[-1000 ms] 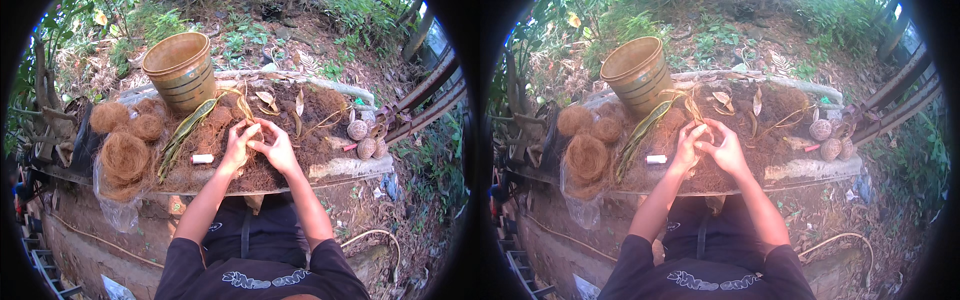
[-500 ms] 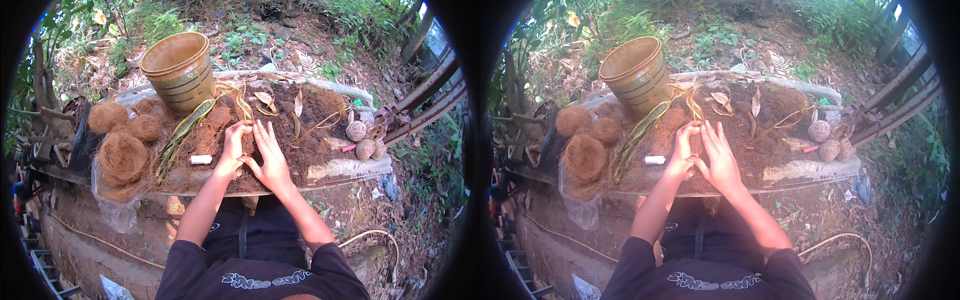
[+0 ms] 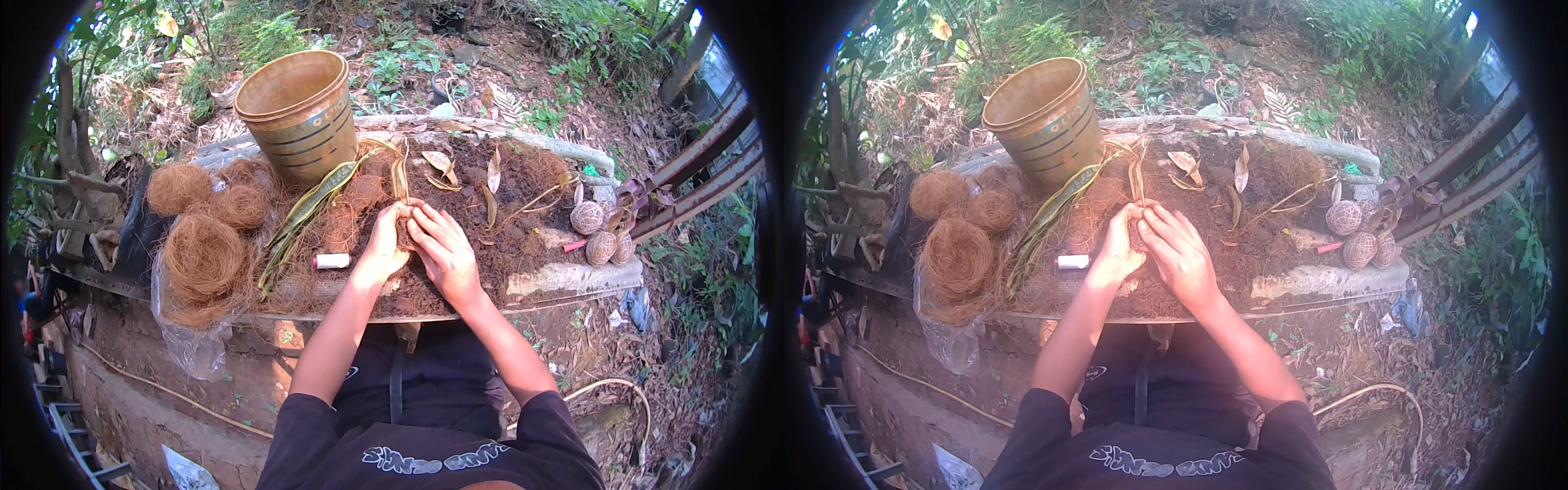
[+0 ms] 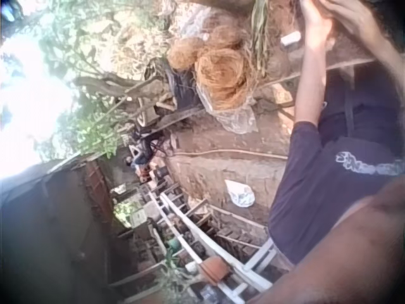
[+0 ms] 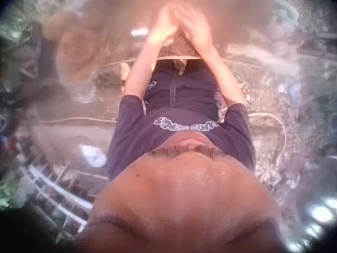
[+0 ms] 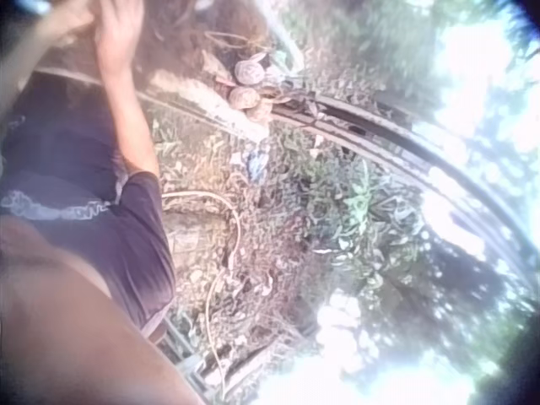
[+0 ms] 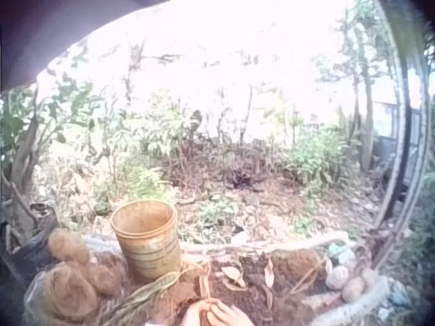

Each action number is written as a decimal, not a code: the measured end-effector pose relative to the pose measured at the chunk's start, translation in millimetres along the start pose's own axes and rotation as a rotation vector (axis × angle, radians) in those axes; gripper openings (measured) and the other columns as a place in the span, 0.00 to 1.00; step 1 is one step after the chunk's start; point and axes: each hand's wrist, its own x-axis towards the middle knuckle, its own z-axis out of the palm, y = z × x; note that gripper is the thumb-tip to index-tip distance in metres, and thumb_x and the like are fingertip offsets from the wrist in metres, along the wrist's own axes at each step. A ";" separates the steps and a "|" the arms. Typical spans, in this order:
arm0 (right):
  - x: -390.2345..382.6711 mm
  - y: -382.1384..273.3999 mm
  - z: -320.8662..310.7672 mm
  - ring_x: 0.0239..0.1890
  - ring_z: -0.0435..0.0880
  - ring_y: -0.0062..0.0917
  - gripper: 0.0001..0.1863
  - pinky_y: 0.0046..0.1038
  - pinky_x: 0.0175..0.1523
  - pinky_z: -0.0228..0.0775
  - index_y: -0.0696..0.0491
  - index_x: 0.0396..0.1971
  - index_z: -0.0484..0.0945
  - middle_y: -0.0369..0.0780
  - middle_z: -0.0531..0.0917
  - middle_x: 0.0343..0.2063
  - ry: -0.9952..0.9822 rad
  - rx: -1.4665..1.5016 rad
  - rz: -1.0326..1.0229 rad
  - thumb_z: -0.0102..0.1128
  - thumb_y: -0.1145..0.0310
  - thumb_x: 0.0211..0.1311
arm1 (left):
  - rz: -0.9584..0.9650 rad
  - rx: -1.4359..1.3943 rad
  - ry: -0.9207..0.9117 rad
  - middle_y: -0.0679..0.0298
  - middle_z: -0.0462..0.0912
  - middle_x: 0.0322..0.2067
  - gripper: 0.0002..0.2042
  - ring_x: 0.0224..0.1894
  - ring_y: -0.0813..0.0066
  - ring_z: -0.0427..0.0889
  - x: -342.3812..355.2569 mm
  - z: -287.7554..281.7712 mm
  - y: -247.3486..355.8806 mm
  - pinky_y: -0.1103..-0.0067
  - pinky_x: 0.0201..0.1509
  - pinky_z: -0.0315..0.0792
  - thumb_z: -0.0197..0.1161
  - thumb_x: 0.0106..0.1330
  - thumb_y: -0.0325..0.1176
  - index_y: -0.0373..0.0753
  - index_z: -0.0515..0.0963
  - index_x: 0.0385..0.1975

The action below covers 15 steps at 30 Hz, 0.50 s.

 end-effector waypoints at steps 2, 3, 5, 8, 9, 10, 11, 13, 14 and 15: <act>3.4 -2.7 4.1 0.53 0.80 0.40 0.22 0.37 0.57 0.74 0.57 0.47 0.81 0.44 0.82 0.51 0.064 0.097 0.000 0.68 0.79 0.47 | 0.050 0.001 -0.050 0.62 0.81 0.35 0.16 0.39 0.71 0.82 6.7 -10.5 -4.8 0.75 0.43 0.78 0.43 0.73 0.41 0.39 0.76 0.40; 6.5 -5.1 3.3 0.47 0.81 0.37 0.21 0.32 0.52 0.76 0.60 0.45 0.82 0.45 0.83 0.48 0.072 0.066 -0.006 0.67 0.81 0.46 | 0.045 0.000 -0.107 0.61 0.81 0.35 0.16 0.39 0.70 0.82 9.1 -16.2 -6.3 0.75 0.43 0.78 0.43 0.74 0.42 0.39 0.76 0.39; 7.1 -6.8 3.1 0.47 0.81 0.37 0.21 0.32 0.53 0.76 0.59 0.45 0.82 0.45 0.83 0.48 0.053 0.061 0.023 0.68 0.80 0.46 | 0.062 -0.022 -0.071 0.61 0.81 0.34 0.15 0.39 0.70 0.82 11.4 -17.7 -8.8 0.75 0.43 0.78 0.42 0.73 0.40 0.39 0.75 0.39; 10.4 -11.9 -3.0 0.46 0.81 0.36 0.19 0.32 0.52 0.76 0.59 0.44 0.82 0.44 0.83 0.47 0.040 0.102 0.073 0.70 0.77 0.47 | 0.079 0.012 -0.027 0.61 0.80 0.34 0.12 0.39 0.71 0.81 10.0 -13.1 -8.7 0.75 0.44 0.77 0.44 0.71 0.37 0.39 0.74 0.38; 11.1 -13.3 -4.8 0.46 0.81 0.35 0.19 0.32 0.52 0.76 0.58 0.43 0.82 0.43 0.83 0.47 0.037 0.124 0.091 0.71 0.76 0.47 | 0.084 0.034 -0.013 0.61 0.79 0.34 0.11 0.38 0.71 0.81 8.6 -10.6 -7.6 0.75 0.44 0.77 0.44 0.70 0.36 0.39 0.74 0.38; 9.7 -11.9 -2.5 0.45 0.81 0.35 0.18 0.32 0.52 0.76 0.58 0.42 0.83 0.43 0.83 0.46 0.059 0.130 0.103 0.71 0.75 0.47 | 0.088 0.016 -0.016 0.61 0.79 0.34 0.10 0.38 0.71 0.80 7.7 -9.0 -7.7 0.75 0.45 0.77 0.45 0.69 0.35 0.39 0.73 0.38; 8.0 -9.0 2.7 0.45 0.81 0.35 0.17 0.32 0.51 0.76 0.57 0.40 0.83 0.42 0.84 0.46 0.080 0.136 0.115 0.72 0.74 0.47 | 0.092 -0.002 -0.018 0.61 0.78 0.34 0.09 0.37 0.71 0.80 6.8 -7.9 -7.7 0.76 0.45 0.77 0.45 0.68 0.34 0.39 0.73 0.38; 9.0 -13.5 7.6 0.44 0.81 0.35 0.14 0.32 0.50 0.76 0.56 0.37 0.83 0.41 0.84 0.44 0.126 0.141 0.140 0.72 0.73 0.48 | 0.096 -0.051 -0.009 0.61 0.77 0.34 0.08 0.37 0.72 0.79 5.0 -9.8 -8.4 0.76 0.45 0.76 0.47 0.66 0.31 0.39 0.73 0.38; 9.2 -15.1 7.9 0.44 0.81 0.35 0.14 0.32 0.50 0.76 0.56 0.37 0.84 0.41 0.84 0.44 0.121 0.139 0.152 0.72 0.73 0.48 | 0.103 -0.033 -0.030 0.62 0.78 0.33 0.08 0.36 0.75 0.79 5.4 -11.8 -8.2 0.81 0.39 0.75 0.47 0.66 0.30 0.38 0.73 0.38; 9.3 -16.2 7.8 0.44 0.81 0.35 0.14 0.32 0.50 0.76 0.56 0.37 0.84 0.41 0.84 0.44 0.116 0.136 0.164 0.72 0.73 0.48 | 0.110 -0.014 -0.051 0.63 0.78 0.33 0.07 0.36 0.78 0.79 6.4 -13.2 -8.2 0.85 0.33 0.73 0.48 0.66 0.29 0.38 0.73 0.37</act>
